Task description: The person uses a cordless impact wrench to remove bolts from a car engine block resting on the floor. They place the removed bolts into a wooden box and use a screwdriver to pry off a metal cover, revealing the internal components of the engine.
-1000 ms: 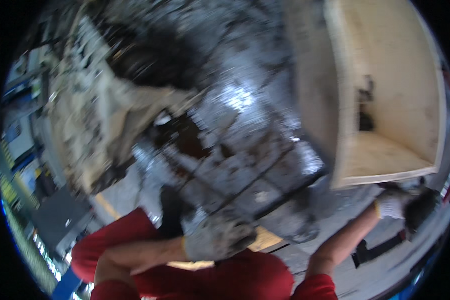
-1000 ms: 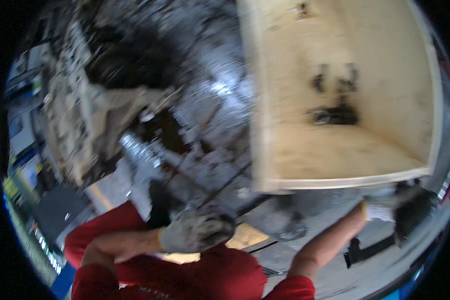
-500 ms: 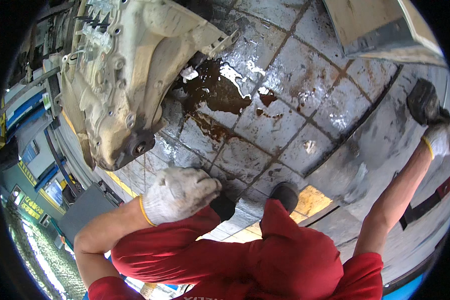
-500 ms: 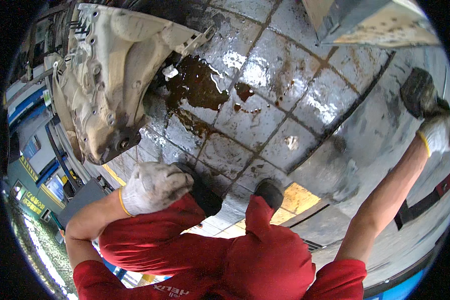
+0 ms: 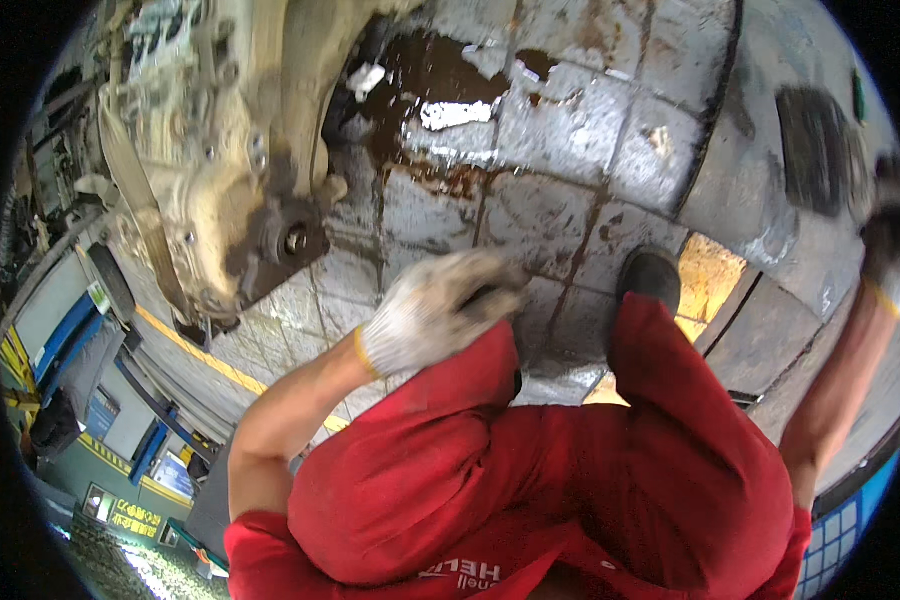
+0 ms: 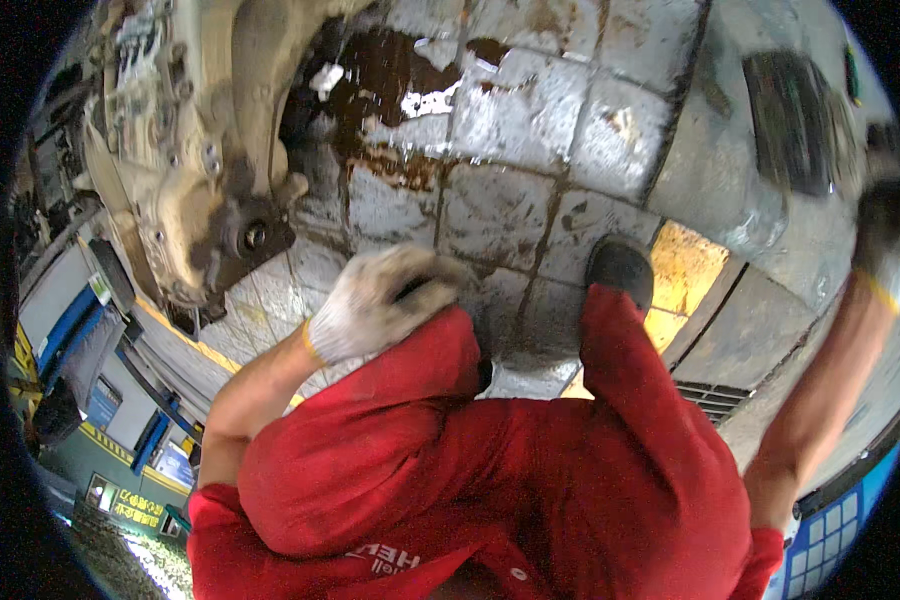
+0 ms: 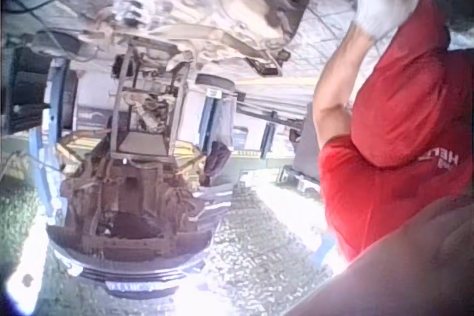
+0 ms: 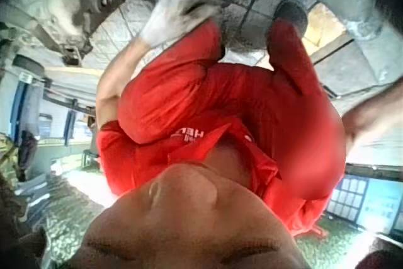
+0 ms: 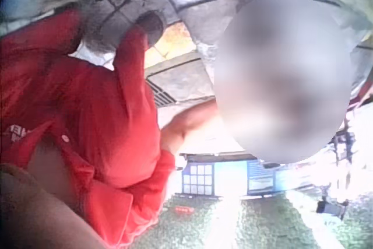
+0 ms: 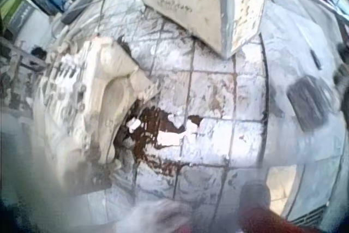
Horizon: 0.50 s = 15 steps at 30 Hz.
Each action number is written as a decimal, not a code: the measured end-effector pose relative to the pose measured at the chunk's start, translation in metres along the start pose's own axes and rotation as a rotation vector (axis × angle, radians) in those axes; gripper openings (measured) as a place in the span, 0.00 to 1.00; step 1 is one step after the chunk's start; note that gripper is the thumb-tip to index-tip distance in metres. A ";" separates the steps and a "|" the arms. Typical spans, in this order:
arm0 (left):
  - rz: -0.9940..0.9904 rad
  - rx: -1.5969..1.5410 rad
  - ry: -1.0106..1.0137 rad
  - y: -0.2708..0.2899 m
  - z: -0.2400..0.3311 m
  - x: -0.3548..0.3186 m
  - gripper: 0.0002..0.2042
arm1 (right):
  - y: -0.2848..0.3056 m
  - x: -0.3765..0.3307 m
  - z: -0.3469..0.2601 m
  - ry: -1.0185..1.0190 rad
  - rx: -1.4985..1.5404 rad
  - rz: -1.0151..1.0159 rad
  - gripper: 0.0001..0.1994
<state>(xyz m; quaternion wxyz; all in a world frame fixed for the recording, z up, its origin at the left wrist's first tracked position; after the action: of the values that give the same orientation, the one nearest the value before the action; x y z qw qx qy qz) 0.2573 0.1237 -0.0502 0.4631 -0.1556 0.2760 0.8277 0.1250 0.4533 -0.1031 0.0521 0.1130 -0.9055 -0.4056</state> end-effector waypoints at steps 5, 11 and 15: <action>0.105 -0.119 -0.117 0.020 0.005 0.011 0.14 | -0.148 -0.055 -0.129 0.003 0.387 -0.498 0.17; 0.147 -0.584 -0.305 -0.010 0.006 0.038 0.20 | -0.189 -0.147 -0.120 -0.291 0.568 -0.687 0.18; 0.420 -0.774 -0.400 0.043 -0.020 0.044 0.26 | -0.187 -0.169 -0.089 -0.478 0.641 -0.728 0.18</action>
<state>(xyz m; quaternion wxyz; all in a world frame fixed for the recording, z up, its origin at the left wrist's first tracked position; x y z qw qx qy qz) 0.1979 0.1241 -0.0755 0.2380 -0.0954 -0.1212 0.9589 0.3353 0.3096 -0.1836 -0.3363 0.3346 -0.8728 -0.1152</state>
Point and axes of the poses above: each hand's wrist, its own x-axis towards the middle knuckle, its own y-axis out of the back of the hand, z = x × y, the point moved 5 cm from there along x, towards the middle knuckle, and after that the axes turned 10 degrees about -z, right-handed, at the moved point
